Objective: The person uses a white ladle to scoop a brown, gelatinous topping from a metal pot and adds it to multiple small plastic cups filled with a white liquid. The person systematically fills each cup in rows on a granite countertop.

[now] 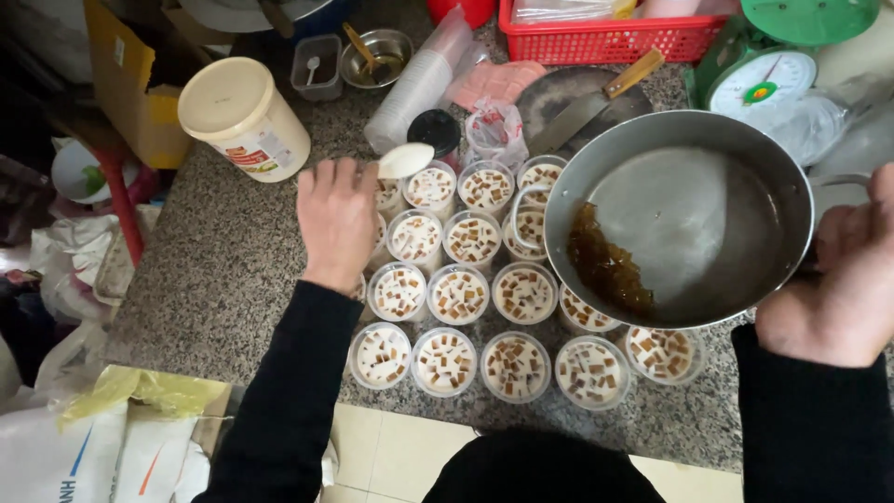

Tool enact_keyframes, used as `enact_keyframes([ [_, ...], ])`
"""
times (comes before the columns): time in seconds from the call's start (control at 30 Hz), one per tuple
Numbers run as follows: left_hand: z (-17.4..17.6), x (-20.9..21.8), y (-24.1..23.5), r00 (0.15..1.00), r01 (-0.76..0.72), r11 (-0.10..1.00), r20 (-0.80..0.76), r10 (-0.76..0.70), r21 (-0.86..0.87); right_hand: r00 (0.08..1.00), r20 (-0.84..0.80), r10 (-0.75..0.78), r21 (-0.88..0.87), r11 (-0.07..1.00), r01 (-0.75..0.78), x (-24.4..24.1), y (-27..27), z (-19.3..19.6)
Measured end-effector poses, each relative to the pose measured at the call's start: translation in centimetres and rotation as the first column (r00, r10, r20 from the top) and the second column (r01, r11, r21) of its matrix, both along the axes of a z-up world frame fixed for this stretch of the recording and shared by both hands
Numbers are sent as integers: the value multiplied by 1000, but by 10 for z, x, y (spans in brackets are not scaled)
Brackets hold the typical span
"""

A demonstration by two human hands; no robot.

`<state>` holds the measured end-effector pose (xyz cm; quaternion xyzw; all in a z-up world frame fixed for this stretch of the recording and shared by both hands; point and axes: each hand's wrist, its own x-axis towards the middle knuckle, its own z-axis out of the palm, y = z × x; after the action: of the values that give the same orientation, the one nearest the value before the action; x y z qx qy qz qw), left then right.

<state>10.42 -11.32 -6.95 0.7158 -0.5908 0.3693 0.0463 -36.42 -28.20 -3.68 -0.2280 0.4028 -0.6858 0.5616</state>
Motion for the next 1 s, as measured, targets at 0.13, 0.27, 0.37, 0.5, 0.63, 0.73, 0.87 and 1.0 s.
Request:
enact_keyframes([
  [0.13,55,-46,18,999,35,984,-15,-38,-176,998,0,60,91,994,-59,2,7,16],
  [0.27,114,-125,28,953,254,908,-73,-293,-332,986,-168,1,38,999,6,2,5,35],
  [0.37,136,-187,11,800,562,804,-119,-588,-195,967,-236,96,60,995,-85,-1,2,53],
  [0.5,119,-233,3,865,398,899,252,-434,183,947,-240,214,66,977,-204,-8,3,72],
  [0.63,98,-256,-1,870,488,861,4,-493,145,903,-282,325,51,945,-324,-19,-1,71],
  [0.73,82,-268,2,860,445,872,-366,-354,202,883,-294,365,58,929,-365,-23,-4,67],
  [0.87,91,-279,4,566,382,884,-825,8,271,851,-309,425,159,905,-394,-20,1,76],
  [1.0,86,-272,9,403,293,908,-900,168,301,852,-290,437,182,899,-399,-23,-3,72],
])
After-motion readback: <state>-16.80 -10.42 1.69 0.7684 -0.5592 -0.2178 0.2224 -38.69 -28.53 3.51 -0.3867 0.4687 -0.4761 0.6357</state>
